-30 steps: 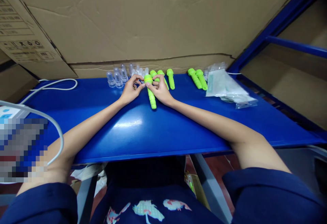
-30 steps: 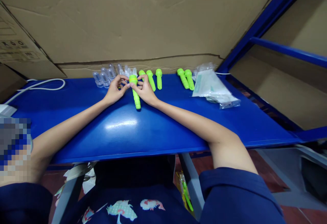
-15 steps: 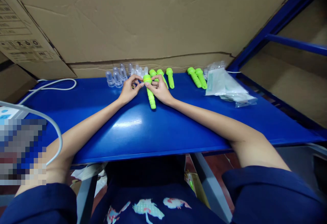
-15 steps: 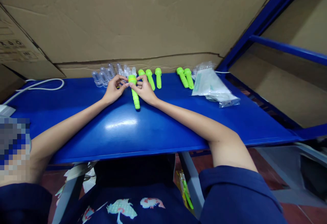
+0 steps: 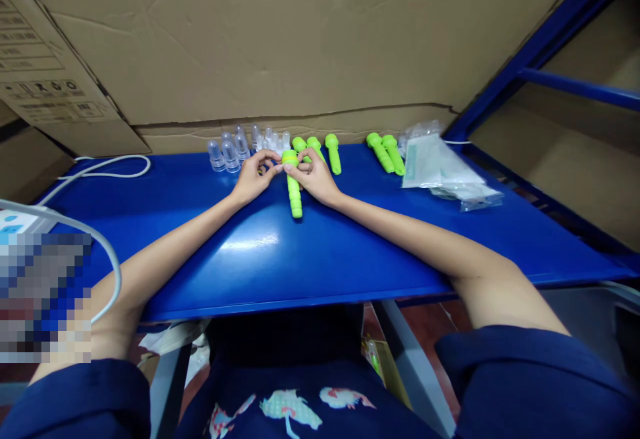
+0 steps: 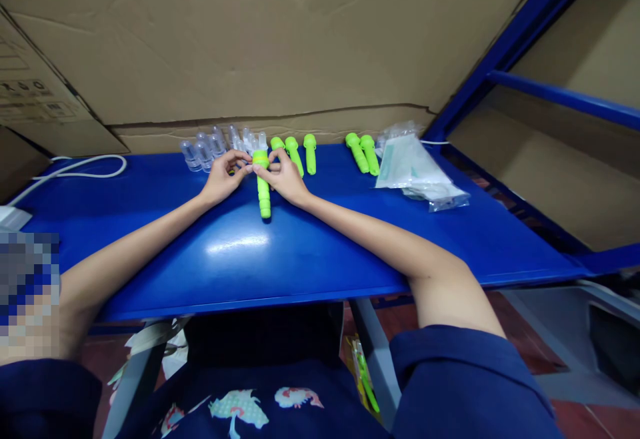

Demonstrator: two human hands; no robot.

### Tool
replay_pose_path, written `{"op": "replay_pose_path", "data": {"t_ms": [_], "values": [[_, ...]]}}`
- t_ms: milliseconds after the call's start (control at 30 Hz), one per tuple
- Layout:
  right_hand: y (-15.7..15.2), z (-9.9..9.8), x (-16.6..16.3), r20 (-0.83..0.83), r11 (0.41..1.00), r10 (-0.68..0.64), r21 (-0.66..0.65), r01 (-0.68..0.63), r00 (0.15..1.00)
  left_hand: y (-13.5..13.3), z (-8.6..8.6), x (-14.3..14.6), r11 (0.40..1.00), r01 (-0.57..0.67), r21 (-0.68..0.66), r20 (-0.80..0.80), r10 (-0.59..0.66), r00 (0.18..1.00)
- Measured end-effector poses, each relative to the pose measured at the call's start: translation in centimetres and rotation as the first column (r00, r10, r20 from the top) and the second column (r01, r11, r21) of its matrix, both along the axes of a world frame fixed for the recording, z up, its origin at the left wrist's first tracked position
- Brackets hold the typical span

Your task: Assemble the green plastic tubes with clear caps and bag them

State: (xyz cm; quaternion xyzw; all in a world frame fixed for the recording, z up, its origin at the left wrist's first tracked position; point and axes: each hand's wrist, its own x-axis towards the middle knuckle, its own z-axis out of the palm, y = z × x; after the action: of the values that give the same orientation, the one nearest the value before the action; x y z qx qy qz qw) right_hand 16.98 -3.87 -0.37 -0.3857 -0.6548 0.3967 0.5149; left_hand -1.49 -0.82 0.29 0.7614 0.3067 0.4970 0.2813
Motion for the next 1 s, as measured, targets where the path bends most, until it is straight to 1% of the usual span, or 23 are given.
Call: {"op": "replay_pose_path", "data": {"t_ms": [200,333,467,667,867,1000], "values": [[0.2,-0.2,-0.1,-0.007,1.0,0.019,0.002,-0.019,1.0,0.2,-0.1,-0.1,1.0,0.0,-0.015,-0.004,0.0,1.0],[0.5,-0.3,-0.2,-0.011,1.0,-0.008,0.029,0.009,1.0,0.2,-0.2,0.1,1.0,-0.02,-0.015,0.009,0.02,1.0],[0.6,-0.5,-0.2,-0.009,0.997,-0.025,0.077,0.026,1.0,0.0,-0.1,0.2,0.999,-0.029,0.013,0.035,0.029,0.999],[0.7,-0.8,0.0,-0.006,0.994,-0.019,0.11,0.02,1.0,0.1,-0.1,0.1,0.996,-0.041,0.074,0.006,0.041,0.999],[1.3,-1.3,0.1,0.023,0.991,0.016,0.135,-0.019,1.0,0.0,-0.1,0.3,0.998,-0.04,0.041,0.022,0.039,0.999],[1.6,-1.4,0.2,0.003,0.987,0.034,0.157,-0.034,0.999,-0.1,0.0,0.3,0.999,-0.038,0.032,0.021,0.037,0.999]]}}
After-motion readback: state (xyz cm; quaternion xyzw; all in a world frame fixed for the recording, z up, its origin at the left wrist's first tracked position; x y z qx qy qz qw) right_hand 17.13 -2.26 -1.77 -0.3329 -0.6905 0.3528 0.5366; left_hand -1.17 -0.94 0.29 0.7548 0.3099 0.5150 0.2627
